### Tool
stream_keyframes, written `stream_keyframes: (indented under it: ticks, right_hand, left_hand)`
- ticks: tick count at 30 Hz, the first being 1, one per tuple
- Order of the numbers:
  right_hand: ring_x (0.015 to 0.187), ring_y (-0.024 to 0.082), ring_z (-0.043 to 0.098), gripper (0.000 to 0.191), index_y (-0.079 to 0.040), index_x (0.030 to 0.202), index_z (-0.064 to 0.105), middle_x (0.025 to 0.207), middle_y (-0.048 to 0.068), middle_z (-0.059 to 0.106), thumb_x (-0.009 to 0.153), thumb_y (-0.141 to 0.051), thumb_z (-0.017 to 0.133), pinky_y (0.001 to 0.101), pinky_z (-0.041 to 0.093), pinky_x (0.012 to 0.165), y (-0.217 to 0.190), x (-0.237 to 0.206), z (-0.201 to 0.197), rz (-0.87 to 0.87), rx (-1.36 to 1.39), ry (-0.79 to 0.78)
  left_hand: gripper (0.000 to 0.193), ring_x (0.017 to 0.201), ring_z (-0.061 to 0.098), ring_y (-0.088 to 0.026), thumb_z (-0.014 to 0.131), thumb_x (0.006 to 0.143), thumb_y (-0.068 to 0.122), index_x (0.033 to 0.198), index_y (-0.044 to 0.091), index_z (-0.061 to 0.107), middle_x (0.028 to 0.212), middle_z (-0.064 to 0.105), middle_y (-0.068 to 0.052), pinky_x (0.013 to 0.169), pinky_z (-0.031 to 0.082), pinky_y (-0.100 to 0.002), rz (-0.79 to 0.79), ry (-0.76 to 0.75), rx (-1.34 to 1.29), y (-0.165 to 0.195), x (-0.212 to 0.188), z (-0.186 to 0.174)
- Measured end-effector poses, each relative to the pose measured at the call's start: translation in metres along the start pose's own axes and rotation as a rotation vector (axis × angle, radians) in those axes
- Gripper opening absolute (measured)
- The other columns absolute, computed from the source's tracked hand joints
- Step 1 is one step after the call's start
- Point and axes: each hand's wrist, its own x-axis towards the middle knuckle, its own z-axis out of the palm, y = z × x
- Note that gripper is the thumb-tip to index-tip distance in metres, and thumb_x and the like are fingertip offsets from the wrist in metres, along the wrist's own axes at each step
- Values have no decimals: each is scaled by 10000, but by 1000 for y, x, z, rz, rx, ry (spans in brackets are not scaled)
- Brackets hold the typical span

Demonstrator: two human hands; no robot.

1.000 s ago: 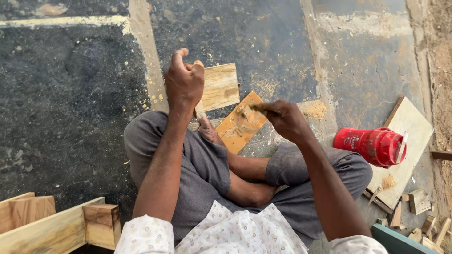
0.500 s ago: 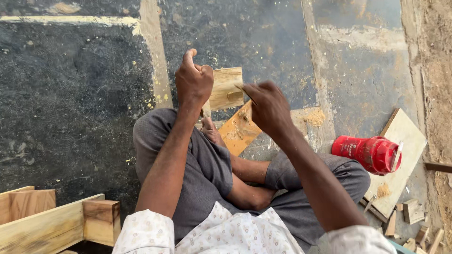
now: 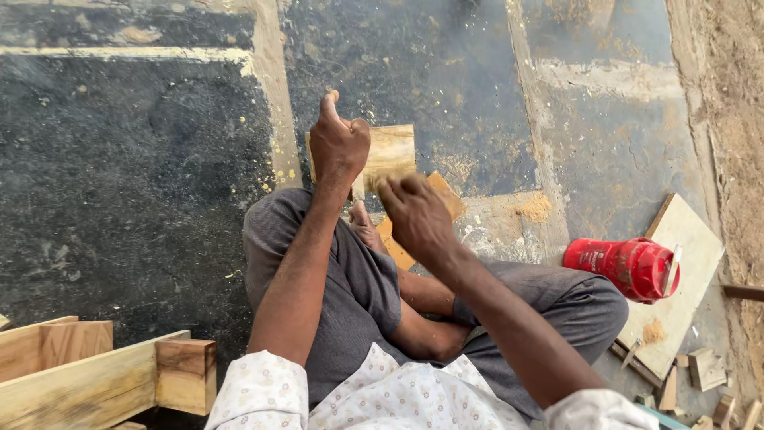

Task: The person sits cross-legged on the floor and sands wooden furniture parts, holding each piece against their lap and rubbing it with a sanding block. They turn the pieces over to sand different sides and set finished pieces aside with other completed wooden components.

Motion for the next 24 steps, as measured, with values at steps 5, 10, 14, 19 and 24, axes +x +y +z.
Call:
stream_keyframes:
  ticks: [5,10,14,19,24]
  right_hand:
    - [1211,276,607,428,-135,1344,672,1302,95,707,958,16,567,409,500,1048,-4,-5,-4,40,64,-114]
    - [1194,281,606,456,-32,1328,626,1273,110,712,873,1,603,403,479,1044,1,-5,-18,-20,47,1]
    - [1148,262,599,461,-58,1268,626,1238,78,718,813,15,611,416,475,972,1,-8,-9,-49,28,49]
    - [1129,288,617,421,-45,1273,639,1119,97,721,856,7,618,419,501,992,2,-20,-5,-83,15,10]
    - [1032,302,666,414,-81,1219,713,980,115,750,832,20,606,444,560,826,24,14,-40,46,64,-53]
  left_hand:
    - [658,693,716,-296,563,827,131,1449,-46,444,788,709,-137,675,601,-458,34,63,79,-2,5,0]
    - [643,623,687,-221,531,862,146,1477,-17,433,714,696,-96,630,594,-418,-78,-27,54,2,4,-2]
    - [654,603,610,-303,494,897,127,1533,-2,405,753,662,-117,539,567,-467,-170,-72,80,3,6,-1]
    - [621,585,674,-205,544,881,164,1464,-25,442,696,677,-70,585,593,-394,-34,-23,68,2,0,-6]
    - [616,622,674,-205,558,918,205,1476,-27,442,704,670,-76,608,562,-407,-44,-27,12,7,4,-11]
